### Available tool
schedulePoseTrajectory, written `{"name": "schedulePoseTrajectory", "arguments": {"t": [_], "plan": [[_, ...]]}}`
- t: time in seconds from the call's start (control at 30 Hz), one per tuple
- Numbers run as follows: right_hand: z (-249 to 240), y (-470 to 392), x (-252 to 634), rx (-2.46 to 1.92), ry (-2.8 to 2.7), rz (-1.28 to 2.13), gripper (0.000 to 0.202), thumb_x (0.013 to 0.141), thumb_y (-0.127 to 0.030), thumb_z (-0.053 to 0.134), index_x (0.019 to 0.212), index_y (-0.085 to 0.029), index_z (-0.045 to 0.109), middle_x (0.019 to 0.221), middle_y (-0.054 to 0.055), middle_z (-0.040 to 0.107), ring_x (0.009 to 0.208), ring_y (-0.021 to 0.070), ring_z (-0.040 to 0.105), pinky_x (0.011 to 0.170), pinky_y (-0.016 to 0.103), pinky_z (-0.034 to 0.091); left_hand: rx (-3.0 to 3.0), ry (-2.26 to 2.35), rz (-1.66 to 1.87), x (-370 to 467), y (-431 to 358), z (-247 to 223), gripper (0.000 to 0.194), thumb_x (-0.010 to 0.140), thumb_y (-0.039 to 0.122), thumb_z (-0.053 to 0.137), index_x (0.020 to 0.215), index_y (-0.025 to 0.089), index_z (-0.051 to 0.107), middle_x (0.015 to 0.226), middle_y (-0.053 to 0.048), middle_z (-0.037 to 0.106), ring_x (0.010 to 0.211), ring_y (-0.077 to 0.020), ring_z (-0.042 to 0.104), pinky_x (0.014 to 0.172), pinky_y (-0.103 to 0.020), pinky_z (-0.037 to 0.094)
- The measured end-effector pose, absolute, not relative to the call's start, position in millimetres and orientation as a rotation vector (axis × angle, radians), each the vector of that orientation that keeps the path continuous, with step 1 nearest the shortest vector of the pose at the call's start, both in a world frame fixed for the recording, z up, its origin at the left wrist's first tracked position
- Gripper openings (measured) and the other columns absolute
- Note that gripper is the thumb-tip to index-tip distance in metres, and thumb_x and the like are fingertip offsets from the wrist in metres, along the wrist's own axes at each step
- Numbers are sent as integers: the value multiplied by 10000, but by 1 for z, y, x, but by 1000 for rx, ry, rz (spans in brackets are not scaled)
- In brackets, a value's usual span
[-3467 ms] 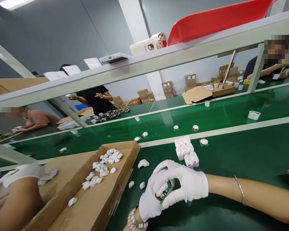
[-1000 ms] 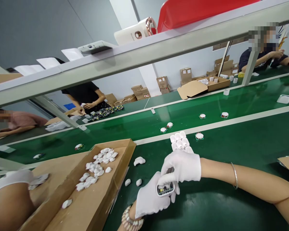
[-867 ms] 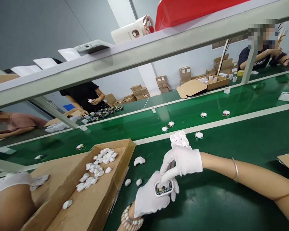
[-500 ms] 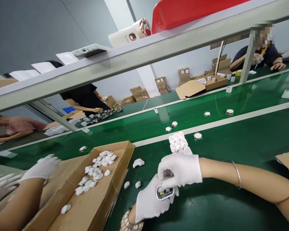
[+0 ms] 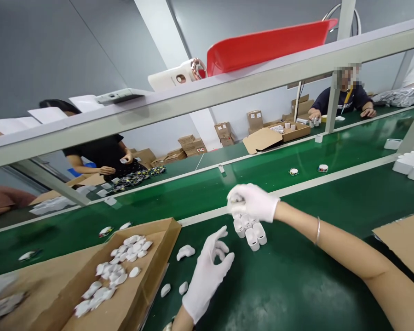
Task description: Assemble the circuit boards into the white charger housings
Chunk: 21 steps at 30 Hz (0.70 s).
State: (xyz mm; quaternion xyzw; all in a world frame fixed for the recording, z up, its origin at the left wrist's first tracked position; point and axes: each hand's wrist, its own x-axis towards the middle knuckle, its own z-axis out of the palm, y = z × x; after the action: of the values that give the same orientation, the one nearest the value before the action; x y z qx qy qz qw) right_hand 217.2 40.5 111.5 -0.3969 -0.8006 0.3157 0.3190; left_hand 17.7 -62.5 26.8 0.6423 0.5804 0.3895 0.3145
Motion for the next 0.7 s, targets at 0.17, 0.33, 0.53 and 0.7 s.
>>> {"name": "schedulePoseTrajectory", "arguments": {"t": [0.17, 0.33, 0.53, 0.7], "plan": [[83, 129, 278, -1600, -1873, 481, 172, 913, -260, 614, 1012, -121, 630, 1007, 83, 667, 913, 189, 627, 846, 350, 501, 1946, 1680, 687, 20, -54, 14, 540, 862, 299, 504, 1401, 311, 481, 1261, -86, 532, 992, -246, 602, 875, -415, 529], [39, 166, 307, -1783, -1859, 297, 256, 973, -319, 562, 1139, -133, 621, 1141, 101, 638, 1025, 214, 624, 924, 437, 509, 2017, 1754, 525, 26, -50, 13, 509, 910, 303, 428, 1416, 348, 451, 1327, -75, 519, 1152, -288, 569, 961, -446, 481], [14, 176, 291, -1487, -2184, 262, 429, 946, -256, 603, 1363, -188, 529, 1448, 122, 475, 1328, 287, 452, 1110, 530, 356, 1996, 1787, 529, 26, -43, 9, 486, 930, 266, 395, 1414, 299, 432, 1226, -77, 559, 1118, -261, 574, 941, -401, 477], [10, 173, 289, -1504, -2147, 357, 327, 971, -341, 572, 1255, -178, 585, 1295, 106, 578, 1116, 230, 597, 960, 454, 508, 2050, 1780, 578, 26, -39, 7, 331, 943, 261, 404, 1223, 225, 577, 1175, -89, 580, 1080, -251, 565, 942, -388, 457]]}}
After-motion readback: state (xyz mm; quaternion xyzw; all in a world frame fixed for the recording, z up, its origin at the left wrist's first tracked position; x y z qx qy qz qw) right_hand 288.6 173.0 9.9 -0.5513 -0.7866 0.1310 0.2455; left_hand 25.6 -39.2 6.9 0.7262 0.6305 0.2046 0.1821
